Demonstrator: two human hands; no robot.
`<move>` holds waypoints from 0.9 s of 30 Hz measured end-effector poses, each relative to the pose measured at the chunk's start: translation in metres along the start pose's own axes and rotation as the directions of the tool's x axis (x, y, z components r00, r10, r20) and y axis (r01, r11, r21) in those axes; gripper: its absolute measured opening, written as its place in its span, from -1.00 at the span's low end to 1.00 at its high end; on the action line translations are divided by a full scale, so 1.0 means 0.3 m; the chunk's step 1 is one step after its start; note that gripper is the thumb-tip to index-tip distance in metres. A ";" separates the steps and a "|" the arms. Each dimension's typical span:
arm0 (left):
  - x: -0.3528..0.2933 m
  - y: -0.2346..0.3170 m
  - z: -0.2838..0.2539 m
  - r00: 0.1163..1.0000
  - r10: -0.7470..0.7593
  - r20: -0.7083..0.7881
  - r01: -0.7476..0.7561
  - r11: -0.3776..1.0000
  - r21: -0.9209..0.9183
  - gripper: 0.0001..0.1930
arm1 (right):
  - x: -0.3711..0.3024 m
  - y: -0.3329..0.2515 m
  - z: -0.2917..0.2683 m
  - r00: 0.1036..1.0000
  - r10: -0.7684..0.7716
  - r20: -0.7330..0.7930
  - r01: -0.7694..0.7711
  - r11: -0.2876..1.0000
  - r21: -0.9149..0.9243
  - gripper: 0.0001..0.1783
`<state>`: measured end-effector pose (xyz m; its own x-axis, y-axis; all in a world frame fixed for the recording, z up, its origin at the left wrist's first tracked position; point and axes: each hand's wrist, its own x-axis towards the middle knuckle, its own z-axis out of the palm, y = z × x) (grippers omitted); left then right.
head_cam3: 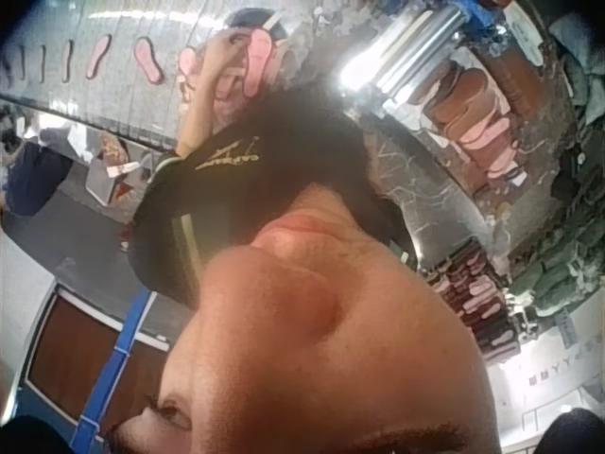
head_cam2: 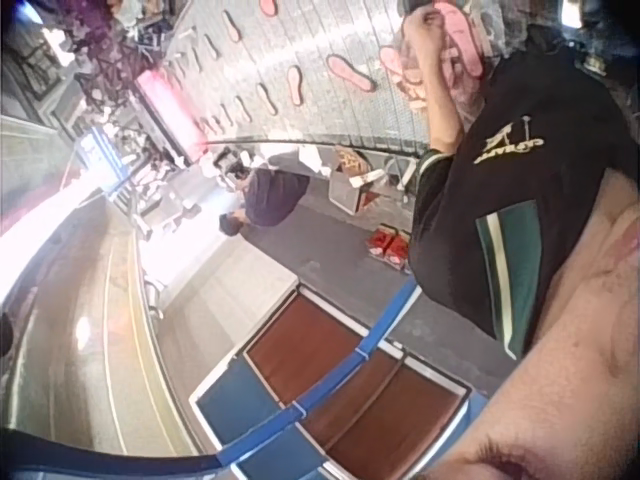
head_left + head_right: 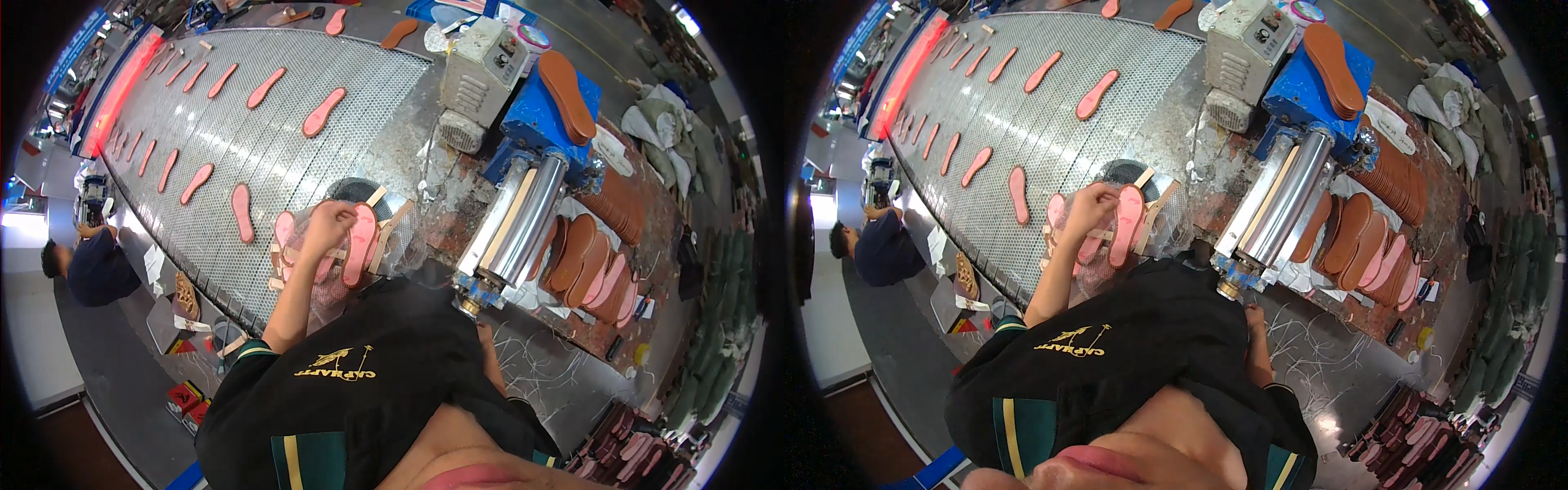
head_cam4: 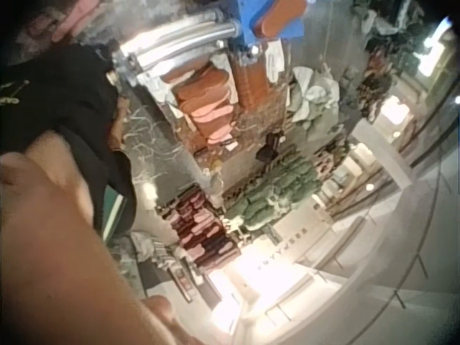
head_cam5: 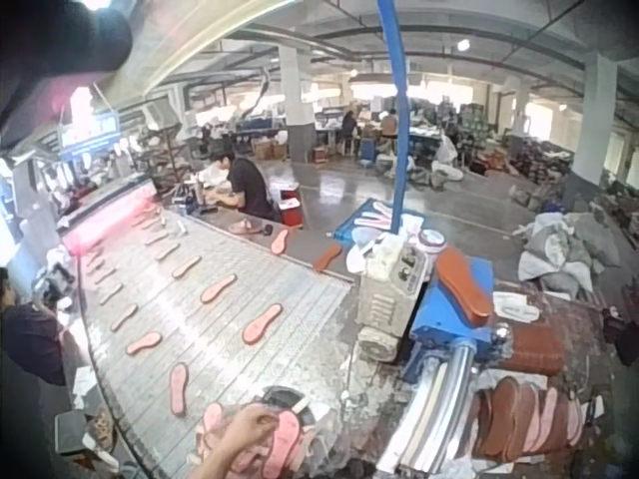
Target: Apply adhesive to shoe soles using a motorized roller machine and stack the processed soles on a conveyor or workbench.
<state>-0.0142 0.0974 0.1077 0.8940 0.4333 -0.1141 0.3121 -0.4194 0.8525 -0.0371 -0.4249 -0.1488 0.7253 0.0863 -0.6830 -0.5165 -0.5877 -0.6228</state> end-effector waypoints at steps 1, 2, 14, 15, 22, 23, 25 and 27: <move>-0.001 0.023 0.027 0.996 0.006 0.090 -0.005 1.000 -0.009 -0.82 | -0.003 0.001 0.002 1.000 0.015 0.004 -0.016 0.999 0.044 -0.83; 0.002 0.043 0.042 0.984 0.013 0.178 -0.010 1.000 -0.016 -0.84 | 0.008 0.022 0.004 1.000 0.007 -0.002 -0.007 0.999 0.051 -0.83; -0.036 -0.555 -0.332 0.855 -0.160 -0.493 0.220 0.973 0.064 -0.73 | -0.274 -0.050 -0.145 0.995 -0.017 0.102 0.031 0.989 -0.145 -0.76; -0.092 -0.736 -0.433 0.808 -0.197 -0.555 0.280 0.957 0.068 -0.75 | -0.280 -0.094 -0.146 0.988 -0.023 0.152 0.049 0.984 -0.172 -0.76; -0.014 -1.020 -0.619 0.623 -0.475 -0.622 0.707 0.683 0.186 -0.30 | -0.281 -0.252 -0.219 0.990 -0.013 0.142 0.051 0.962 -0.269 -0.71; -0.030 -1.048 -0.603 0.567 -0.546 -0.617 0.772 0.614 0.165 -0.21 | -0.202 -0.127 -0.282 0.990 0.006 0.142 0.038 0.951 -0.306 -0.71; -0.091 -1.039 -0.631 0.539 -0.572 -0.618 0.812 0.549 0.199 -0.20 | -0.227 -0.327 -0.244 0.983 0.131 0.130 -0.066 0.906 -0.417 -0.66; -0.095 -1.078 -0.639 0.535 -0.565 -0.628 0.835 0.468 0.290 -0.19 | -0.268 -0.458 -0.223 0.943 0.325 0.071 -0.242 0.818 -0.522 -0.60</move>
<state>-0.2022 0.3737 -0.0671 0.1001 0.9698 -0.2225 0.9856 -0.0660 0.1557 0.0059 -0.4050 0.0172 0.4843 -0.0525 -0.8733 -0.3608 -0.9213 -0.1447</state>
